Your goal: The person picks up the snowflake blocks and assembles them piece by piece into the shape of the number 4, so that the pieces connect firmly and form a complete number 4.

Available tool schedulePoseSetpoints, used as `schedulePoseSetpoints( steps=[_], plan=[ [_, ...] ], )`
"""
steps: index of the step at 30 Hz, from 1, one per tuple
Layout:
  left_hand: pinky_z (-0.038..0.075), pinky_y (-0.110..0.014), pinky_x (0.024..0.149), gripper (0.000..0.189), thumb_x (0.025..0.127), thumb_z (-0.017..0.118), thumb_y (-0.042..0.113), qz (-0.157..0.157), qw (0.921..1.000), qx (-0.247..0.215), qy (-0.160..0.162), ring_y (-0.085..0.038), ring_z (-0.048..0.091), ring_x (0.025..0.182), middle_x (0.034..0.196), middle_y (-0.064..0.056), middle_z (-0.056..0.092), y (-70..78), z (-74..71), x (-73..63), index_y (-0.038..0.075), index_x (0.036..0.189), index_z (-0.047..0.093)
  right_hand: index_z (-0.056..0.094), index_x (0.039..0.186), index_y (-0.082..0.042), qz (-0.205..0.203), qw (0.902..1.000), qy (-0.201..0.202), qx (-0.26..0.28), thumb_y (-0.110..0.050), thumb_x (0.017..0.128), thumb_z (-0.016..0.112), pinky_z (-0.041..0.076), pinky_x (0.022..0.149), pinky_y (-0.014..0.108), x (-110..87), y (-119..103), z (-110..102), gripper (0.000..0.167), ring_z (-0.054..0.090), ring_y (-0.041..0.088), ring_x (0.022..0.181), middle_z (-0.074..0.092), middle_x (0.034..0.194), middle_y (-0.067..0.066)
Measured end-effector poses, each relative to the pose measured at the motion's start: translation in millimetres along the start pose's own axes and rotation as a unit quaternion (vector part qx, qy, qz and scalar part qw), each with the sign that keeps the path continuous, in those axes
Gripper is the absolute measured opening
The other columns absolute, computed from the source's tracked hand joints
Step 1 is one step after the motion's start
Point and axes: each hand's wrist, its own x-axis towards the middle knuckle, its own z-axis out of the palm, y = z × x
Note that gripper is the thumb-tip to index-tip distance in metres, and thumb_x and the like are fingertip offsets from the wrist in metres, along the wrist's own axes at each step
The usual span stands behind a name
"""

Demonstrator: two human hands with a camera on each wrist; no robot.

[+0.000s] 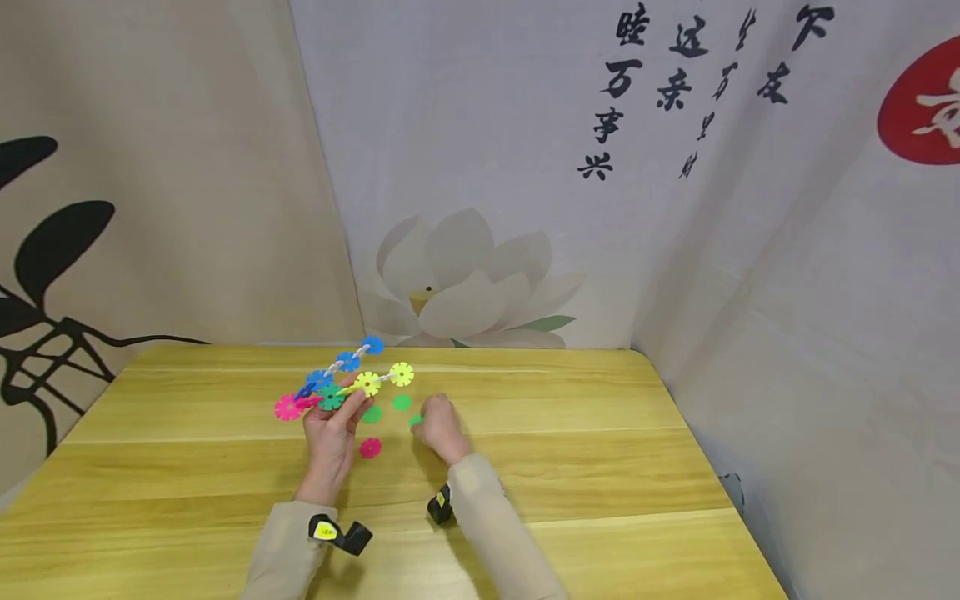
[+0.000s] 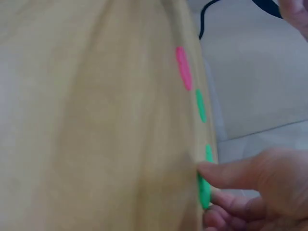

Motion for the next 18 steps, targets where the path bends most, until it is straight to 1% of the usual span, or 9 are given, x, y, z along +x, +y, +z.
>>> schedulePoseSetpoints(
  steps=[3, 6, 9, 11, 13, 16, 18],
  plan=[
    [0.057, -0.028, 0.068, 0.026, 0.080, 0.057, -0.021, -0.008, 0.9999, -0.005, 0.008, -0.015, 0.069, 0.073, 0.087, -0.008, 0.071, -0.1, 1.0, -0.8, -0.001, 0.090, 0.072, 0.057, 0.082, 0.002, 0.027, 0.9991, -0.028, 0.013, -0.004, 0.073, 0.077, 0.047, 0.059, 0.026, -0.3, 0, -4, 0.023, 0.048, 0.017, 0.070, 0.051, 0.079, 0.005],
    [0.057, -0.027, 0.069, 0.026, 0.081, 0.057, -0.020, -0.017, 0.9997, -0.009, 0.014, -0.015, 0.069, 0.073, 0.087, -0.008, 0.071, 0.1, 1.0, -1.9, -0.001, 0.090, 0.072, 0.056, 0.085, -0.001, 0.033, 0.9981, -0.038, 0.036, -0.003, 0.073, 0.078, 0.049, 0.060, 0.026, -1.6, 3, -4, 0.025, 0.052, 0.015, 0.070, 0.055, 0.079, 0.005],
    [0.057, -0.026, 0.068, 0.022, 0.081, 0.057, -0.020, -0.021, 0.9995, -0.016, 0.017, -0.015, 0.069, 0.073, 0.088, -0.008, 0.071, 0.3, 1.0, -2.9, -0.005, 0.093, 0.069, 0.056, 0.087, -0.001, 0.015, 0.9967, -0.027, 0.075, 0.000, 0.075, 0.076, 0.048, 0.061, 0.025, -5.6, 6, -2, 0.023, 0.051, 0.014, 0.071, 0.056, 0.079, 0.005],
    [0.057, -0.026, 0.068, 0.020, 0.081, 0.057, -0.020, -0.022, 0.9993, -0.023, 0.019, -0.016, 0.069, 0.073, 0.089, -0.008, 0.071, 0.1, 0.8, -2.9, -0.010, 0.095, 0.067, 0.058, 0.087, 0.000, -0.004, 0.9946, -0.010, 0.103, 0.003, 0.076, 0.073, 0.047, 0.060, 0.023, -9.0, 7, -2, 0.019, 0.050, 0.013, 0.069, 0.055, 0.076, 0.003],
    [0.057, -0.026, 0.068, 0.020, 0.081, 0.057, -0.021, -0.022, 0.9991, -0.032, 0.019, -0.016, 0.069, 0.073, 0.089, -0.009, 0.071, -0.1, 1.1, -2.8, -0.011, 0.095, 0.066, 0.060, 0.089, 0.001, -0.020, 0.9911, 0.008, 0.131, 0.005, 0.078, 0.070, 0.045, 0.057, 0.020, -13.9, 5, -3, 0.016, 0.048, 0.011, 0.066, 0.053, 0.073, 0.002],
    [0.057, -0.026, 0.068, 0.021, 0.081, 0.056, -0.021, -0.020, 0.9989, -0.038, 0.018, -0.017, 0.069, 0.075, 0.091, -0.010, 0.071, -0.8, 1.0, -2.2, -0.009, 0.095, 0.067, 0.063, 0.088, 0.003, -0.042, 0.9822, 0.033, 0.180, 0.006, 0.079, 0.068, 0.047, 0.053, 0.017, -23.4, -1, -8, 0.011, 0.050, 0.009, 0.061, 0.055, 0.070, 0.002],
    [0.057, -0.027, 0.068, 0.021, 0.081, 0.057, -0.020, -0.019, 0.9991, -0.035, 0.017, -0.017, 0.069, 0.076, 0.093, -0.012, 0.071, -0.9, 1.5, -1.9, -0.006, 0.093, 0.068, 0.065, 0.087, 0.003, -0.052, 0.9753, 0.042, 0.211, 0.004, 0.081, 0.068, 0.050, 0.052, 0.020, -31.1, -7, -14, 0.007, 0.055, 0.011, 0.058, 0.059, 0.069, 0.005]
  ],
)
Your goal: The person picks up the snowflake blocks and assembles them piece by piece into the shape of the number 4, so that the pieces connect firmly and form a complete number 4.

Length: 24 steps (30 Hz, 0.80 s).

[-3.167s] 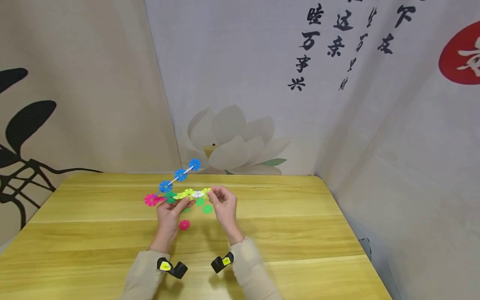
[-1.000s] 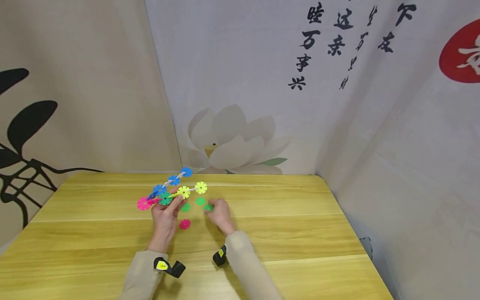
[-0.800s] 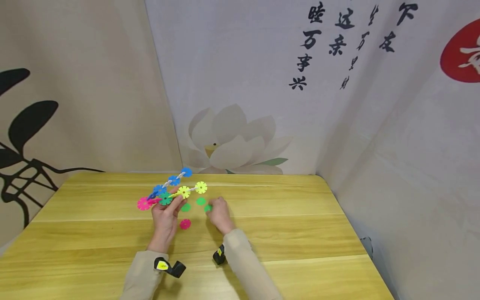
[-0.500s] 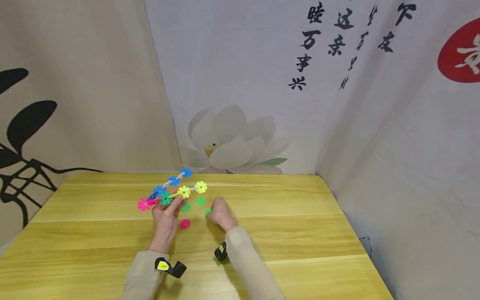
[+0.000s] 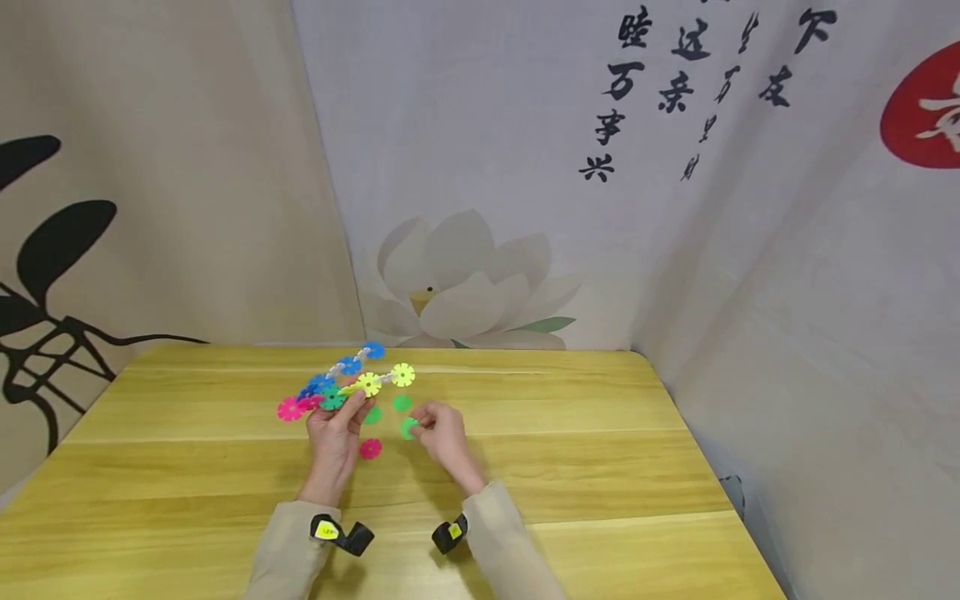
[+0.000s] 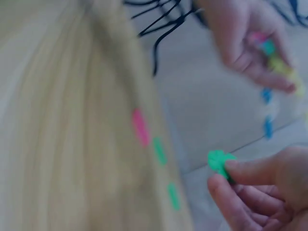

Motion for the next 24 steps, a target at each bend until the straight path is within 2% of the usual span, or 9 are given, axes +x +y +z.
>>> schedulePoseSetpoints(
  steps=[5, 7, 9, 12, 17, 19, 24],
  plan=[
    [0.057, -0.027, 0.069, 0.017, 0.082, 0.059, -0.017, 0.002, 0.9999, 0.013, 0.002, -0.018, 0.069, 0.077, 0.099, -0.016, 0.069, -0.7, 2.0, 0.0, -0.007, 0.092, 0.069, 0.066, 0.086, 0.007, -0.013, 0.9962, 0.027, 0.082, 0.000, 0.084, 0.067, 0.058, 0.057, 0.033, -14.1, -28, -5, 0.007, 0.066, 0.031, 0.064, 0.066, 0.073, 0.015],
    [0.057, -0.027, 0.069, 0.016, 0.082, 0.060, -0.016, 0.002, 0.9998, 0.016, 0.007, -0.018, 0.069, 0.076, 0.097, -0.015, 0.070, -1.3, 2.6, 0.0, -0.007, 0.092, 0.069, 0.065, 0.086, 0.009, -0.024, 0.9924, 0.044, 0.112, 0.001, 0.085, 0.066, 0.058, 0.059, 0.034, -17.5, -39, -6, 0.008, 0.065, 0.039, 0.067, 0.067, 0.075, 0.019],
    [0.057, -0.028, 0.069, 0.015, 0.082, 0.060, -0.015, 0.000, 0.9997, 0.021, 0.011, -0.018, 0.069, 0.075, 0.093, -0.013, 0.071, -2.6, 2.9, 0.3, -0.006, 0.091, 0.068, 0.064, 0.085, 0.011, -0.047, 0.9881, 0.069, 0.130, 0.002, 0.085, 0.065, 0.058, 0.058, 0.030, -21.0, -53, -7, 0.008, 0.064, 0.043, 0.069, 0.066, 0.075, 0.023],
    [0.057, -0.028, 0.069, 0.014, 0.082, 0.061, -0.015, -0.002, 0.9995, 0.027, 0.018, -0.017, 0.069, 0.075, 0.090, -0.012, 0.071, -4.0, 3.2, 0.5, -0.008, 0.093, 0.067, 0.063, 0.083, 0.012, -0.077, 0.9809, 0.108, 0.143, 0.004, 0.085, 0.064, 0.055, 0.055, 0.021, -25.6, -73, -7, 0.009, 0.064, 0.042, 0.066, 0.065, 0.073, 0.025],
    [0.057, -0.028, 0.070, 0.025, 0.081, 0.064, -0.013, 0.006, 0.9986, 0.047, 0.022, -0.016, 0.069, 0.079, 0.101, -0.017, 0.069, -4.8, 4.3, -0.3, -0.019, 0.105, 0.059, 0.062, 0.078, 0.013, -0.110, 0.9678, 0.169, 0.151, 0.007, 0.083, 0.065, 0.049, 0.049, 0.015, -28.8, -93, -2, 0.008, 0.060, 0.022, 0.056, 0.062, 0.067, 0.024],
    [0.057, -0.028, 0.069, 0.028, 0.080, 0.066, -0.011, 0.012, 0.9979, 0.058, 0.028, -0.016, 0.069, 0.079, 0.103, -0.017, 0.068, -5.5, 5.1, -0.3, -0.019, 0.106, 0.058, 0.061, 0.076, 0.013, -0.121, 0.9631, 0.187, 0.151, 0.009, 0.081, 0.066, 0.049, 0.047, 0.015, -28.1, -95, 2, 0.008, 0.058, 0.019, 0.053, 0.061, 0.065, 0.024],
    [0.057, -0.026, 0.068, 0.024, 0.078, 0.071, -0.006, 0.034, 0.9958, 0.078, 0.034, -0.014, 0.069, 0.076, 0.101, -0.015, 0.069, -8.7, 5.6, -0.4, -0.013, 0.101, 0.065, 0.060, 0.074, 0.012, -0.154, 0.9561, 0.210, 0.133, 0.011, 0.081, 0.065, 0.052, 0.046, 0.021, -26.7, -97, 9, 0.008, 0.060, 0.033, 0.052, 0.061, 0.064, 0.023]
  ],
)
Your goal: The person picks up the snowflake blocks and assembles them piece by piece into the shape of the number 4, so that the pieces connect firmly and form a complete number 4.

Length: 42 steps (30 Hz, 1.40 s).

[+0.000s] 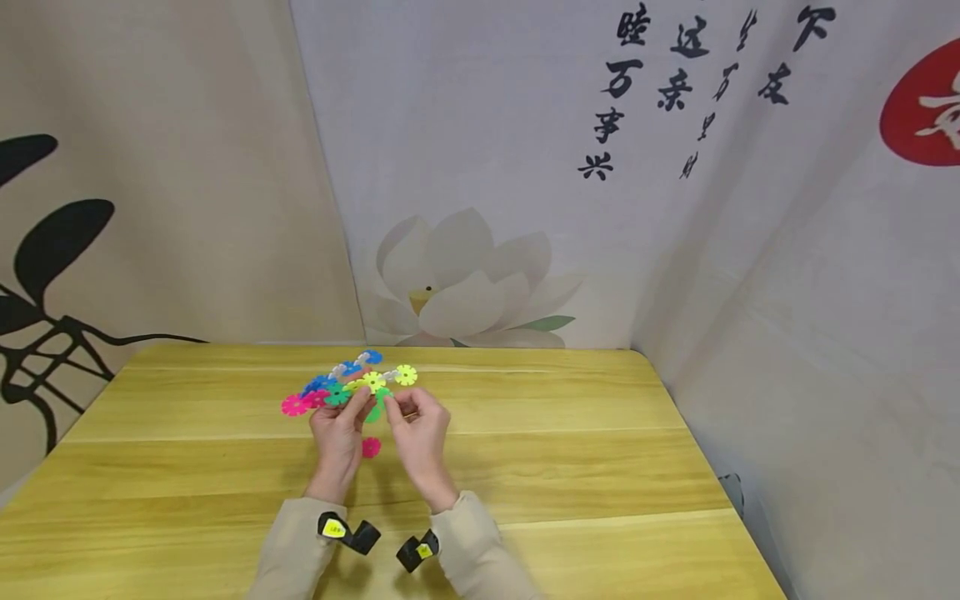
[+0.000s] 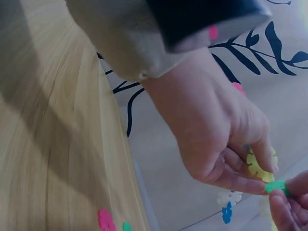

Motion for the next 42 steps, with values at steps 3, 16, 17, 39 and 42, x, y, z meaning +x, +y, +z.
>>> schedulePoseSetpoints(
  steps=[3, 16, 17, 39, 42],
  plan=[
    [0.057, -0.025, 0.068, 0.022, 0.078, 0.073, -0.002, 0.013, 0.9999, -0.004, -0.010, -0.013, 0.068, 0.077, 0.101, -0.013, 0.070, -11.2, -6.6, 3.5, -0.006, 0.099, 0.069, 0.060, 0.075, 0.012, -0.016, 0.9998, 0.001, -0.009, 0.011, 0.081, 0.065, 0.055, 0.048, 0.028, -1.5, 1, 2, 0.008, 0.062, 0.038, 0.054, 0.062, 0.065, 0.023],
    [0.055, -0.024, 0.077, 0.019, 0.077, 0.073, -0.003, 0.001, 0.9941, 0.095, 0.053, -0.012, 0.067, 0.087, 0.097, -0.009, 0.071, -2.2, 6.0, -2.0, -0.009, 0.095, 0.069, 0.060, 0.076, 0.013, 0.009, 0.9999, 0.007, -0.013, 0.013, 0.080, 0.064, 0.054, 0.049, 0.024, -2.6, 0, 7, 0.006, 0.064, 0.038, 0.057, 0.062, 0.065, 0.022],
    [0.054, -0.024, 0.079, 0.021, 0.078, 0.074, -0.002, 0.002, 0.9940, 0.098, 0.049, -0.013, 0.067, 0.090, 0.098, -0.010, 0.071, -2.2, 6.1, -2.0, -0.009, 0.096, 0.068, 0.060, 0.076, 0.013, 0.010, 0.9998, 0.006, -0.013, 0.013, 0.080, 0.064, 0.054, 0.049, 0.024, -2.5, -1, 7, 0.006, 0.064, 0.038, 0.057, 0.062, 0.065, 0.022],
    [0.053, -0.021, 0.077, 0.031, 0.078, 0.072, -0.005, 0.024, 0.9911, 0.130, 0.015, -0.010, 0.066, 0.087, 0.091, -0.001, 0.072, -3.5, 4.5, -5.5, -0.017, 0.104, 0.059, 0.059, 0.070, 0.013, 0.012, 0.9994, 0.004, -0.033, 0.017, 0.078, 0.062, 0.050, 0.044, 0.020, -2.2, -9, 4, 0.010, 0.062, 0.029, 0.050, 0.061, 0.061, 0.022],
    [0.053, -0.021, 0.079, 0.033, 0.079, 0.071, -0.005, 0.027, 0.9916, 0.126, 0.014, -0.011, 0.067, 0.087, 0.093, -0.006, 0.072, -5.0, 3.8, -6.0, -0.020, 0.105, 0.057, 0.058, 0.069, 0.014, 0.021, 0.9989, 0.004, -0.041, 0.018, 0.078, 0.062, 0.049, 0.043, 0.019, -1.7, -11, 4, 0.010, 0.061, 0.031, 0.050, 0.061, 0.060, 0.022]
  ],
)
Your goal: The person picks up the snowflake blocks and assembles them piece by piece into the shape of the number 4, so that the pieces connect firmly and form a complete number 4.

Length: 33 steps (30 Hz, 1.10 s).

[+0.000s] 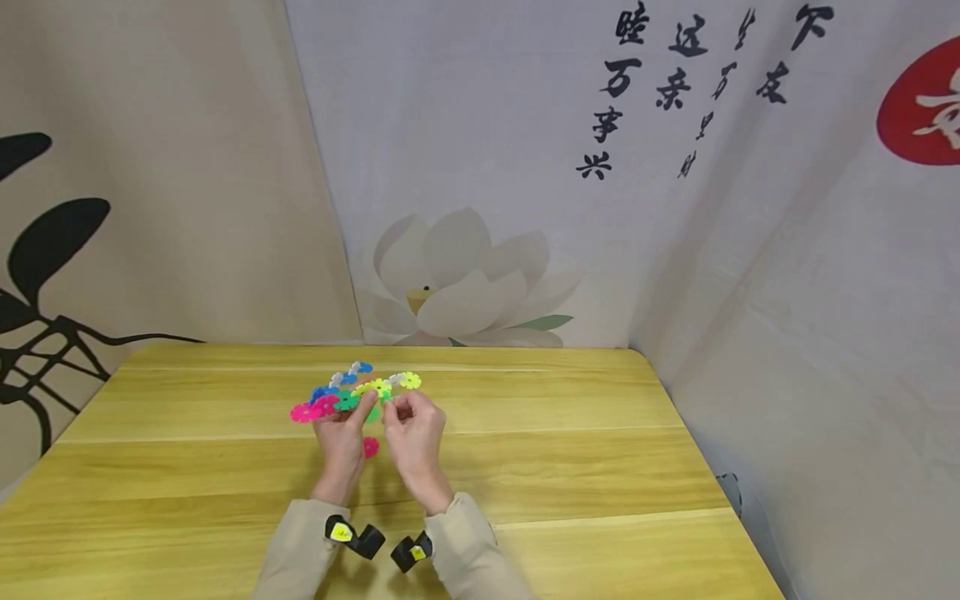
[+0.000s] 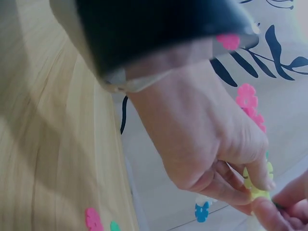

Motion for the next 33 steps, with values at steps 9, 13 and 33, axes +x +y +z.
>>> schedulePoseSetpoints(
  steps=[9, 13, 33],
  plan=[
    [0.054, -0.022, 0.077, 0.021, 0.079, 0.070, -0.007, 0.026, 0.9996, -0.012, -0.002, -0.011, 0.067, 0.086, 0.088, 0.000, 0.072, -1.1, -1.1, -1.6, -0.014, 0.098, 0.064, 0.058, 0.067, 0.013, -0.003, 0.9998, -0.001, -0.022, 0.018, 0.077, 0.062, 0.047, 0.044, 0.014, 0.8, -5.8, 1.3, 0.011, 0.061, 0.036, 0.049, 0.061, 0.060, 0.022],
    [0.054, -0.021, 0.076, 0.029, 0.079, 0.070, -0.005, 0.015, 0.9998, -0.009, 0.005, -0.011, 0.067, 0.087, 0.091, -0.003, 0.072, 0.2, -1.8, -0.7, -0.020, 0.102, 0.059, 0.058, 0.068, 0.013, -0.006, 0.9998, -0.006, -0.019, 0.018, 0.078, 0.062, 0.049, 0.045, 0.016, 0.0, -4.7, 2.2, 0.011, 0.061, 0.036, 0.051, 0.061, 0.061, 0.023],
    [0.051, -0.027, 0.086, 0.028, 0.088, 0.061, -0.003, 0.005, 0.9973, -0.039, -0.061, -0.013, 0.066, 0.096, 0.104, -0.011, 0.069, 6.3, -1.8, 4.3, -0.021, 0.108, 0.055, 0.058, 0.071, 0.012, -0.062, 0.9981, 0.000, 0.003, 0.017, 0.079, 0.062, 0.054, 0.045, 0.028, -1.0, 3.4, 2.5, 0.010, 0.062, 0.032, 0.051, 0.060, 0.062, 0.024]
  ],
)
